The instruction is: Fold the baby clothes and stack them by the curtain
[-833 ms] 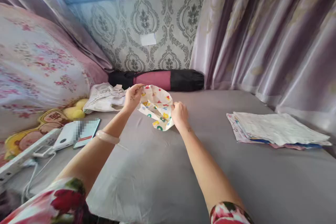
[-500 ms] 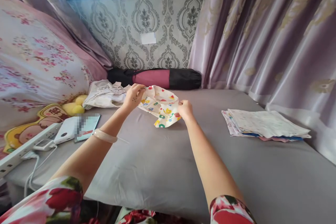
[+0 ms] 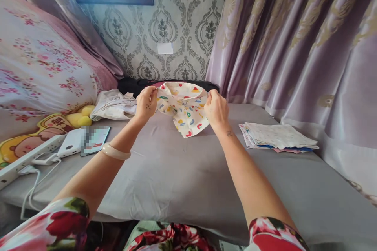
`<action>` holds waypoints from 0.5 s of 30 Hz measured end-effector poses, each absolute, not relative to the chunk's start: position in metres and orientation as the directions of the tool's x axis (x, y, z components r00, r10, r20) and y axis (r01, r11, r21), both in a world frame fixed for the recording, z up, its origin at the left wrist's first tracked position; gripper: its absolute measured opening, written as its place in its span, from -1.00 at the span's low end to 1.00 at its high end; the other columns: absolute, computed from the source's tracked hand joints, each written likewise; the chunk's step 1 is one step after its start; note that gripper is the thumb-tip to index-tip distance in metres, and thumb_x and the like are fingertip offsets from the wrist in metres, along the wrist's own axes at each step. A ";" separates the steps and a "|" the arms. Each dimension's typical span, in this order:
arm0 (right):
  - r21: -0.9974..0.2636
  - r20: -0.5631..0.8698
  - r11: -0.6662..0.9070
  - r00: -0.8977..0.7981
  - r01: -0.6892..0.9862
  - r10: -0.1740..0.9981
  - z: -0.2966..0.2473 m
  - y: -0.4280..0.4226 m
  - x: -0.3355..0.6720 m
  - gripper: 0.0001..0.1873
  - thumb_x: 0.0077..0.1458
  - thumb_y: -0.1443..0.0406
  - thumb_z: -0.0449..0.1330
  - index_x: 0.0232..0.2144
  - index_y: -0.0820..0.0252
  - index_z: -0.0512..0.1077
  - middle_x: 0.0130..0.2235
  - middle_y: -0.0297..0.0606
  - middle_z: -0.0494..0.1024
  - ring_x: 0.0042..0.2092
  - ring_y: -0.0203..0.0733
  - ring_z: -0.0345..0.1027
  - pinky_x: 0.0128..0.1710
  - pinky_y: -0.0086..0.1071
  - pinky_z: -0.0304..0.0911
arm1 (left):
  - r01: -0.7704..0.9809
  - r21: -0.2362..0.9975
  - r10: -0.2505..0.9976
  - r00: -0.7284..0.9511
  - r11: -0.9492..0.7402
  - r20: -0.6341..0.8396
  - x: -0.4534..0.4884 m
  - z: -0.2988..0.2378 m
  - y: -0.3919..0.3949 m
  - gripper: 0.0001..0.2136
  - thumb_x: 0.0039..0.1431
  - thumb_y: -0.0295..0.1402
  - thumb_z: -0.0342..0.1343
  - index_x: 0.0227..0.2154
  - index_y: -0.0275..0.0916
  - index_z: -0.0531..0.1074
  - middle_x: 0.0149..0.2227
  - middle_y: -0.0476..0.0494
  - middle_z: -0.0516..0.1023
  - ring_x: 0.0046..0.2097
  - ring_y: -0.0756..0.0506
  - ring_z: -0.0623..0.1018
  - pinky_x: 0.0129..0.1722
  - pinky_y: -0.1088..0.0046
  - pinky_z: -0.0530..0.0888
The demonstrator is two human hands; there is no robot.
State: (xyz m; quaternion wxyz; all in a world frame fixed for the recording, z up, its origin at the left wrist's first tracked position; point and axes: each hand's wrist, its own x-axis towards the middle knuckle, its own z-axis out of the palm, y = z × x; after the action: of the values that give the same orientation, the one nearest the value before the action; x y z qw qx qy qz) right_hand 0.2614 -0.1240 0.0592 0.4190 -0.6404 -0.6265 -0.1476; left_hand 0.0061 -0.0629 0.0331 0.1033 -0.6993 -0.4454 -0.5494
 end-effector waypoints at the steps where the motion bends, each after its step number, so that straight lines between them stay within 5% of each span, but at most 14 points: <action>1: -0.318 0.739 0.153 0.143 0.936 0.658 0.064 -0.128 0.263 -0.71 0.25 0.30 -0.04 -0.15 0.19 0.47 -0.24 -0.06 0.60 -0.21 -0.02 0.44 -0.26 -0.28 0.18 | 0.744 0.329 0.493 0.000 -0.582 0.870 0.006 0.038 -0.068 -0.81 0.30 -0.37 -0.11 -0.23 -0.24 0.42 -0.24 -0.19 0.52 -0.16 -0.13 0.47 -0.13 0.35 0.36; 12: -0.099 0.884 0.270 -0.040 0.958 0.466 0.147 -0.163 0.293 -0.71 0.26 0.21 0.03 -0.16 0.14 0.52 -0.25 -0.15 0.61 -0.23 -0.08 0.47 -0.29 -0.30 0.19 | 0.710 0.218 0.311 0.001 -0.669 0.950 -0.001 0.129 -0.116 -0.80 0.28 -0.30 -0.02 -0.23 -0.20 0.51 -0.35 -0.07 0.50 -0.28 -0.05 0.46 -0.22 0.44 0.38; 15: -0.051 0.873 0.303 -0.104 0.951 0.476 0.161 -0.156 0.299 -0.72 0.25 0.20 0.04 -0.21 0.10 0.54 -0.30 -0.19 0.62 -0.26 -0.11 0.47 -0.30 -0.31 0.21 | 0.695 0.196 0.347 0.082 -0.692 0.934 -0.003 0.142 -0.107 -0.81 0.23 -0.31 0.02 -0.31 -0.21 0.53 -0.40 -0.05 0.50 -0.32 -0.04 0.46 -0.28 0.46 0.37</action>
State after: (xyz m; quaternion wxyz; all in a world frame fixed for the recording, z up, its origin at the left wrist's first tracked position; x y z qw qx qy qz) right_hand 0.2991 -0.1559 0.1610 0.4227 -0.5188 -0.6878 -0.2814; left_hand -0.0034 -0.1072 0.1423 0.1518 -0.7198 -0.3617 -0.5728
